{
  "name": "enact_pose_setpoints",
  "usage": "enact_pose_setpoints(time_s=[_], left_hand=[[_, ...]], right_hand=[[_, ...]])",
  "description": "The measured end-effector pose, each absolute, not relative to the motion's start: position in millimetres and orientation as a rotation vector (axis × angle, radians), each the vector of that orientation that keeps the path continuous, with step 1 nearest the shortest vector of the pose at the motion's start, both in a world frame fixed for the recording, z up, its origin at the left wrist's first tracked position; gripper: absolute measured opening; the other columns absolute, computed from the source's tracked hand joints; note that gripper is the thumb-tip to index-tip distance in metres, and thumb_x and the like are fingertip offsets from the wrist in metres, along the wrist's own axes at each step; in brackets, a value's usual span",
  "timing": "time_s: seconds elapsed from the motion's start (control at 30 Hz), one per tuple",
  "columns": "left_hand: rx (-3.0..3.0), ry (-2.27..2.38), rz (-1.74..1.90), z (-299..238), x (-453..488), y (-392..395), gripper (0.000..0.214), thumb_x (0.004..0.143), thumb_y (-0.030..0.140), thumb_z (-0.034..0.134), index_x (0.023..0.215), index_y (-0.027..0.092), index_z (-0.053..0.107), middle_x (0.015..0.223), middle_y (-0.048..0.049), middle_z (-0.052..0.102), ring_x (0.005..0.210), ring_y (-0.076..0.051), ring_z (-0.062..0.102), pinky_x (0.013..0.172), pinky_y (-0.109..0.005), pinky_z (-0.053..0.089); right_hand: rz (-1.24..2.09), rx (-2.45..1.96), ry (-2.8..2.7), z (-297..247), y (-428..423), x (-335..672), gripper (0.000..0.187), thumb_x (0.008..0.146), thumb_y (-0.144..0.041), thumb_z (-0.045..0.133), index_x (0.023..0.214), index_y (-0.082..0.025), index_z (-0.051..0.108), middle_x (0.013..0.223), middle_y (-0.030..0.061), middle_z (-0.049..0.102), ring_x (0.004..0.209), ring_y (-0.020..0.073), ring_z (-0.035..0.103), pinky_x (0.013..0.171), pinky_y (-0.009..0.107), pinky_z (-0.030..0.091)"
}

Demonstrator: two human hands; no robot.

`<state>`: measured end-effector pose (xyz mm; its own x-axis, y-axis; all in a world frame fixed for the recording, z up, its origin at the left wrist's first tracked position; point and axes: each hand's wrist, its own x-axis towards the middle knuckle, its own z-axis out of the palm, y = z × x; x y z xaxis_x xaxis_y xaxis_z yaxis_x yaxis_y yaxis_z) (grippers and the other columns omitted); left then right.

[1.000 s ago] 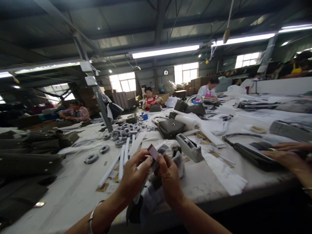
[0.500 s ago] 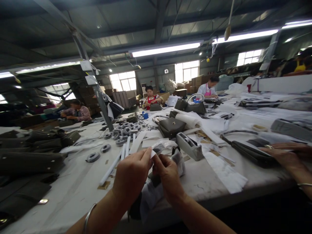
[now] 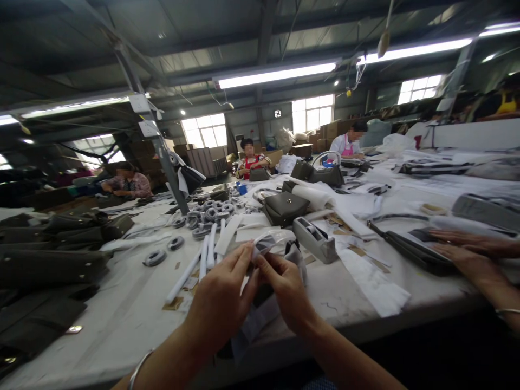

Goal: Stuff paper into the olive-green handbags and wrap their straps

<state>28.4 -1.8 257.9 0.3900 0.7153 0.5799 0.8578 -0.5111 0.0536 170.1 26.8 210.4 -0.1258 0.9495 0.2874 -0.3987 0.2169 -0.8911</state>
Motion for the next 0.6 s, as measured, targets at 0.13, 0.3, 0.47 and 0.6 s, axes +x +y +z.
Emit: enact_pose_setpoints(time_s=[0.13,0.3,0.47,0.6], left_hand=[[-2.583,-1.602,-1.235,260,20,7,0.042,0.092,0.038,0.057,0.133,0.026,0.059,0.133,-0.0057,0.063,0.123,-0.024,0.059,0.105,-0.036,0.048],[-2.509,-1.583,-1.396,243,14,17,0.04,0.087,0.036,0.065,0.127,0.029,0.062,0.128,-0.0016,0.066,0.117,-0.022,0.063,0.104,-0.032,0.047],[-2.325,-1.522,-1.395,232,10,16,0.05,0.082,0.035,0.069,0.13,0.031,0.057,0.117,-0.0001,0.072,0.101,-0.021,0.07,0.092,-0.028,0.053],[-2.277,-1.545,-1.409,231,9,16,0.056,0.083,0.039,0.068,0.136,0.031,0.049,0.11,0.0001,0.074,0.092,-0.02,0.072,0.087,-0.027,0.054]], right_hand=[[1.334,-0.65,-1.146,213,29,174,0.036,0.081,-0.051,0.071,0.083,-0.015,0.076,0.065,0.0029,0.066,0.06,0.0139,0.059,0.06,0.026,0.048],[1.413,-0.611,-1.248,208,35,180,0.041,0.081,-0.057,0.067,0.08,-0.016,0.074,0.069,0.0027,0.068,0.056,0.0137,0.062,0.058,0.026,0.051],[0.939,-0.926,-1.63,185,81,244,0.036,0.09,-0.051,0.058,0.085,-0.021,0.077,0.074,0.0028,0.071,0.07,0.0184,0.067,0.071,0.03,0.051],[0.329,-1.6,-1.612,160,150,328,0.026,0.091,-0.033,0.055,0.106,-0.023,0.075,0.118,0.0072,0.07,0.113,0.0218,0.061,0.101,0.031,0.041]])
